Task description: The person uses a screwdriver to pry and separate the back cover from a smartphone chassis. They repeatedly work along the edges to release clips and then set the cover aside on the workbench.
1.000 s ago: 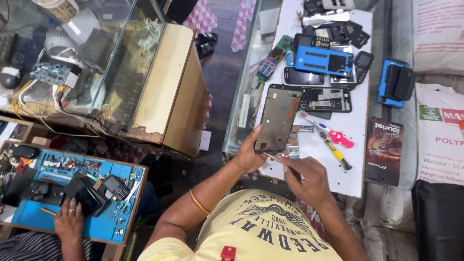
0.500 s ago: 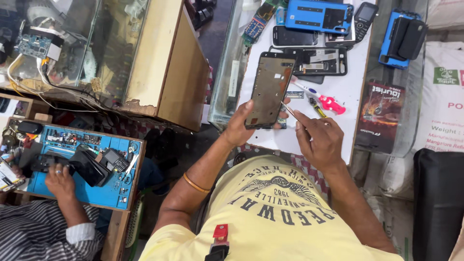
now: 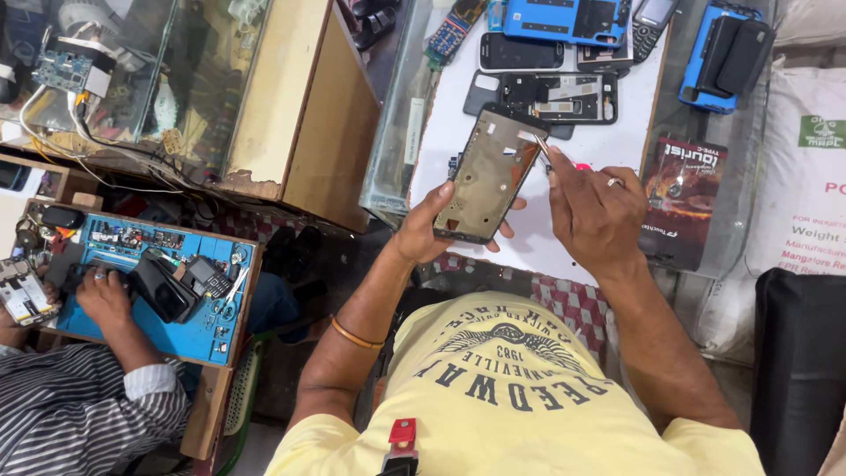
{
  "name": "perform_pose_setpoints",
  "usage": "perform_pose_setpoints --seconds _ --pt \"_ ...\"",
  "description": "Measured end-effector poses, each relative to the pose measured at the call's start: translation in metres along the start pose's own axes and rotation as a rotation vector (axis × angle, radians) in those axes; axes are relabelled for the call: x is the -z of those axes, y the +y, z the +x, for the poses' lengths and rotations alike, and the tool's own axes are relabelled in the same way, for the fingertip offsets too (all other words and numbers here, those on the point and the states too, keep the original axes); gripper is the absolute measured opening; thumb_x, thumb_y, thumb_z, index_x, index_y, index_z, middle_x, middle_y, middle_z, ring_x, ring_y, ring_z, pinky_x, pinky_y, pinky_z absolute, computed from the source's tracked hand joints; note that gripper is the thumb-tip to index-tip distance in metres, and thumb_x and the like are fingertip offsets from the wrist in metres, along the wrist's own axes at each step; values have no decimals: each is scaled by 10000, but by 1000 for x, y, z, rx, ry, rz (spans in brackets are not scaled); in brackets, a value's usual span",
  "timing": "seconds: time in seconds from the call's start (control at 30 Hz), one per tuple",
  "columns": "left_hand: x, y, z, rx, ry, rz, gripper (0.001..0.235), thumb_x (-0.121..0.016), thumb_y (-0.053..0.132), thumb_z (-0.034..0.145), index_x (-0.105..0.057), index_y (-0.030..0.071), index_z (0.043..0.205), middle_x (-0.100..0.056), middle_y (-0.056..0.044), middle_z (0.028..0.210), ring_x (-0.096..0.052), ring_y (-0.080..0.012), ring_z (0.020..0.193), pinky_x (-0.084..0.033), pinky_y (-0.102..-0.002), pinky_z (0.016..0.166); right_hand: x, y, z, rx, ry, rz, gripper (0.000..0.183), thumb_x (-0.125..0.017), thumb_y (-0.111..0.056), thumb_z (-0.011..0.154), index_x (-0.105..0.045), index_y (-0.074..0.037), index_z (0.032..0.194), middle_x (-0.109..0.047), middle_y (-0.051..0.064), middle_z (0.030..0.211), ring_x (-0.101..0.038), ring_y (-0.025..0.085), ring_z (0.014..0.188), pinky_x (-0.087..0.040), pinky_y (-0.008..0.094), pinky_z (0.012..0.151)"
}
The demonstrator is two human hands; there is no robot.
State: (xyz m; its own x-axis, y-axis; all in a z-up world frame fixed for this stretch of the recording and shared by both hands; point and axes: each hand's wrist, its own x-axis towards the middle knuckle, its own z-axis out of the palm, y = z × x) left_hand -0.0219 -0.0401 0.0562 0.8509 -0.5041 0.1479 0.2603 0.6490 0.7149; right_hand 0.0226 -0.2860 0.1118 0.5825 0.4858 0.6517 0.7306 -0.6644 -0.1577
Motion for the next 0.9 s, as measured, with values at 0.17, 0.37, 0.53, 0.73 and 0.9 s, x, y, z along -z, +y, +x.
perform_pose_setpoints --seconds 0.17,0.37,0.53,0.73,0.9 --pt "3 -3 3 -16 58 -16 797 -370 594 1077 -307 10 1616 -531 -305 1489 -662 -362 1206 -616 -474 948 2 2 -4 -47 33 46 321 -712 -59 1053 -691 -42 1372 -670 42 773 -618 196 681 -495 361 799" --pt "7 -1 4 1 28 3 792 -376 596 1078 -305 20 1617 -525 -298 1497 -654 -366 1219 -608 -474 955 -7 -1 4 -68 42 5 320 -722 -50 1030 -712 -33 1350 -680 39 749 -613 182 632 -490 360 769" --pt "8 1 4 4 19 45 770 -373 579 1093 -318 6 1604 -527 -295 1491 -649 -359 1217 -605 -477 961 -8 -5 7 -87 78 -39 292 -724 -53 1029 -705 -43 1320 -689 37 764 -616 179 636 -488 355 774" --pt "11 0 3 -3 3 55 775 -372 582 1094 -321 -1 1602 -538 -275 1483 -650 -337 1222 -601 -466 970 -10 -12 10 -193 67 151 262 -665 -46 1075 -680 -32 1337 -703 -7 765 -674 149 699 -479 341 755" --pt "11 -2 1 -29 15 118 786 -403 593 1090 -329 -4 1596 -519 -240 1511 -632 -301 1251 -586 -436 984 -14 -26 19 -163 91 189 271 -637 -55 1101 -648 -25 1370 -755 13 897 -718 149 790 -481 333 781"
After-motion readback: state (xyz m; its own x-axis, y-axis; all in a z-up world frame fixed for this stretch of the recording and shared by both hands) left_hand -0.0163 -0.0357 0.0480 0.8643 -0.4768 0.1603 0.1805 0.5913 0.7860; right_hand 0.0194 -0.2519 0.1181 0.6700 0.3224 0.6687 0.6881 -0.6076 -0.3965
